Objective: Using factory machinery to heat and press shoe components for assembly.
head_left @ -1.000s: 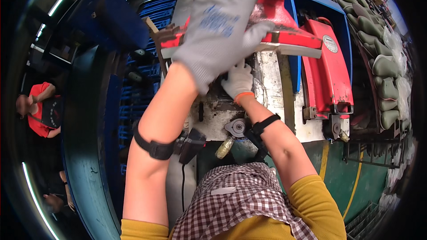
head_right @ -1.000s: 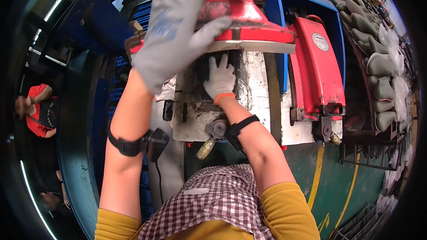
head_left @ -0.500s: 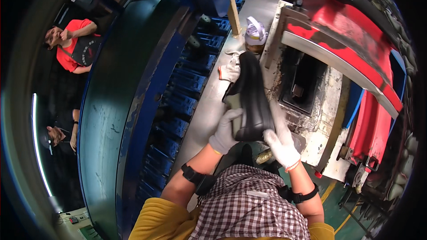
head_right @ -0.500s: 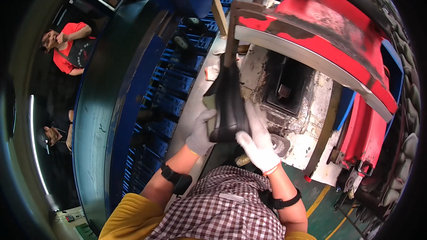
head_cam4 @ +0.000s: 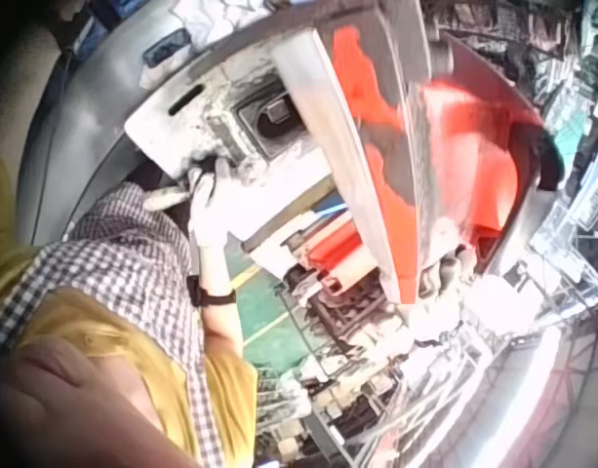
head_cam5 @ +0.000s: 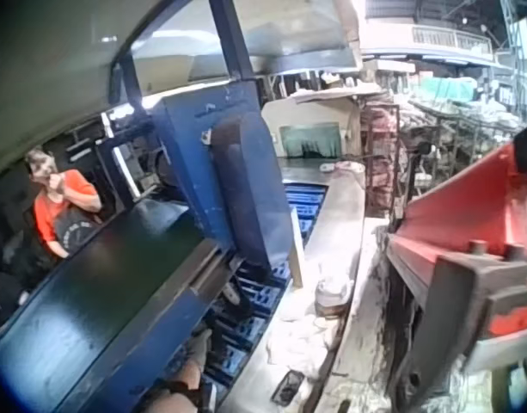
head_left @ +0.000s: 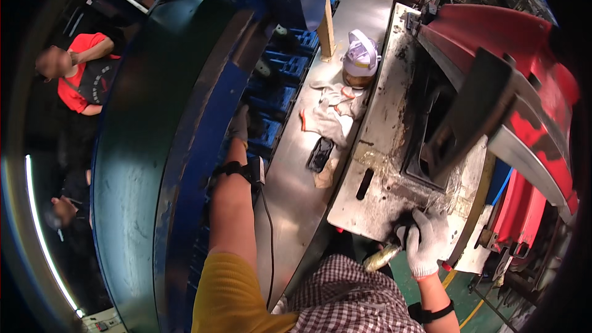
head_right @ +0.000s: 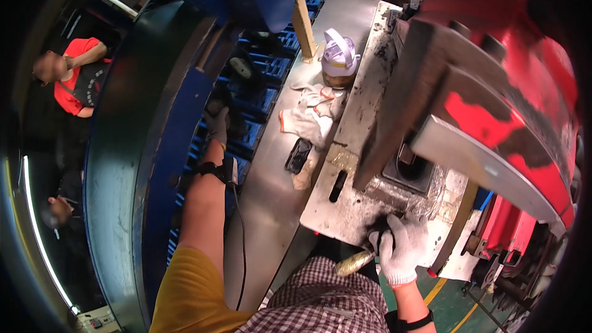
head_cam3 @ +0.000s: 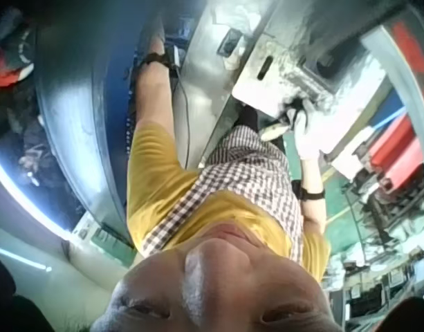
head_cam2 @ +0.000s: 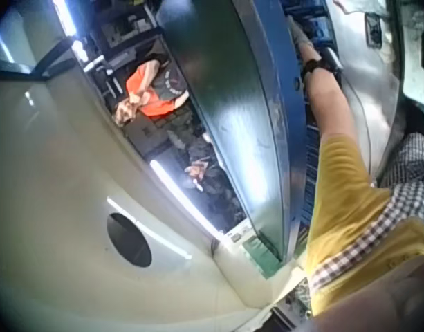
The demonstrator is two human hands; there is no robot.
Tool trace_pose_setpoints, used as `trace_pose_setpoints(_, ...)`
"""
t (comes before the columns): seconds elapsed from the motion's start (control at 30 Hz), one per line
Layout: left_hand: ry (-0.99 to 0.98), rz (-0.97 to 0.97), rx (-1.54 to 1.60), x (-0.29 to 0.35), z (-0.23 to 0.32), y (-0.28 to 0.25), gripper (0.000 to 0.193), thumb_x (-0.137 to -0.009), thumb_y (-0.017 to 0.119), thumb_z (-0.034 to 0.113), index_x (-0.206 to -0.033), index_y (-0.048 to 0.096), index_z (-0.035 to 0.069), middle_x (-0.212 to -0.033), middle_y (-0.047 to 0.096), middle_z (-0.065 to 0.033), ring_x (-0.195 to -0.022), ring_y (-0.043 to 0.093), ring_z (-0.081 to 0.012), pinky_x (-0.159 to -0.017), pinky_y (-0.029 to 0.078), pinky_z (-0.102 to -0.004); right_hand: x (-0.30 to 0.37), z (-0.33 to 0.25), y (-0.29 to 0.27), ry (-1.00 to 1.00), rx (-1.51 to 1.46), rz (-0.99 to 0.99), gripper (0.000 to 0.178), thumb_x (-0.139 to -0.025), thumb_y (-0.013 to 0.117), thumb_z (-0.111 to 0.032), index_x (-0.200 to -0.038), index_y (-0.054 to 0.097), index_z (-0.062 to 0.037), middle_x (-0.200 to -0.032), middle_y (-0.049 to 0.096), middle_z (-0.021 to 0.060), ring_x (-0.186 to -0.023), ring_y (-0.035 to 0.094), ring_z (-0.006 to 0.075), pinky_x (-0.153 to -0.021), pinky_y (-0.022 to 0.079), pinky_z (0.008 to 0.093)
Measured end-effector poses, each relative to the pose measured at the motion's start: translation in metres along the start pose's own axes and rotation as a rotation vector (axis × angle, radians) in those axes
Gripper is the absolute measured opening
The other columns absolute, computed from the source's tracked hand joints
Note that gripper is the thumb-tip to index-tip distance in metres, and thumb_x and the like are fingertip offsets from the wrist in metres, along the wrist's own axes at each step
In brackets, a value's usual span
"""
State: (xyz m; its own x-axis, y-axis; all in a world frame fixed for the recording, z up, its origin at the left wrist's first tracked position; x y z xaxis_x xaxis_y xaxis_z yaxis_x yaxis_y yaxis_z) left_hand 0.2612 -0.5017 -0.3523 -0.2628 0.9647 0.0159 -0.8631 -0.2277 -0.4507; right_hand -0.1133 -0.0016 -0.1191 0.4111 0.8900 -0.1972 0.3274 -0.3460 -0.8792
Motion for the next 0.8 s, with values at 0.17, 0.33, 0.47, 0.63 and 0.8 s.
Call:
trace_pose_setpoints(0.17,0.244,-0.132,-0.251,-0.025,-0.016,-0.029,0.105,-0.089,0.073,0.056,-0.161,0.022,-0.002,-0.16,0.037,-0.0281,-0.142,0.045,-0.0419,-0.116,0.037,-0.0437,0.001,0.001,0.008,0.015,-0.047,-0.057,0.032,-0.084,0.059,-0.008,-0.112,0.071,-0.0021,-0.11,0.066,0.0235,-0.11,0.06,0.0425,-0.113,0.038,0.0572)
trace_pose_setpoints(0.33,-0.058,0.325,-0.706,0.123,0.033,-0.075,0.112,-0.077,0.075,0.07,-0.149,0.038,-0.008,-0.148,0.05,-0.0296,-0.134,0.052,-0.0429,-0.111,0.042,-0.0503,0.005,0.008,0.003,0.113,0.051,-0.028,0.031,-0.088,0.055,-0.011,-0.112,0.071,-0.0003,-0.107,0.067,0.0224,-0.107,0.062,0.0417,-0.114,0.037,0.0565)
trace_pose_setpoints(0.47,-0.11,0.174,-0.005,0.079,-0.101,-0.145,0.068,-0.082,0.07,0.061,-0.119,0.063,0.004,-0.113,0.069,-0.0143,-0.102,0.067,-0.0262,-0.091,0.053,-0.0457,-0.005,0.0,0.006,0.027,0.014,-0.03,0.027,-0.087,0.059,-0.012,-0.109,0.07,-0.0008,-0.097,0.068,0.0193,-0.092,0.062,0.0381,-0.104,0.045,0.0539)
trace_pose_setpoints(0.63,-0.677,-0.917,0.727,0.045,-0.154,-0.217,0.059,-0.09,0.054,0.063,-0.126,0.064,0.018,-0.124,0.066,-0.0062,-0.117,0.059,-0.0234,-0.097,0.046,-0.0417,-0.002,0.005,0.0,-0.128,0.015,0.013,0.032,-0.081,0.075,-0.017,-0.109,0.07,-0.0035,-0.101,0.068,0.0157,-0.098,0.063,0.0367,-0.101,0.045,0.0526)
trace_pose_setpoints(0.8,0.113,-0.192,-0.172,0.166,-0.124,-0.232,0.063,-0.093,0.061,-0.001,-0.151,0.039,0.007,-0.143,0.053,-0.013,-0.127,0.054,-0.024,-0.112,0.041,-0.0355,0.006,0.015,-0.004,0.063,-0.021,0.062,0.029,-0.085,0.071,-0.023,-0.109,0.07,-0.0052,-0.097,0.068,0.0133,-0.099,0.064,0.0347,-0.101,0.044,0.0508)
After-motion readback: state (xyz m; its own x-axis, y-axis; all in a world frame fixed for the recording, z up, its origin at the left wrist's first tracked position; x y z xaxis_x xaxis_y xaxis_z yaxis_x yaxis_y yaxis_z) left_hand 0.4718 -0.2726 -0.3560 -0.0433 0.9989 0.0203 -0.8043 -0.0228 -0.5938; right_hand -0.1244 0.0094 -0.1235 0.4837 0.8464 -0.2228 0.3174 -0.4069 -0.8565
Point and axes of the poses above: each hand's wrist, its own x-axis away from the middle knuckle, its own y-axis out of the palm, z = x × y, the point moved 4 cm from there along -x, towards the middle knuckle
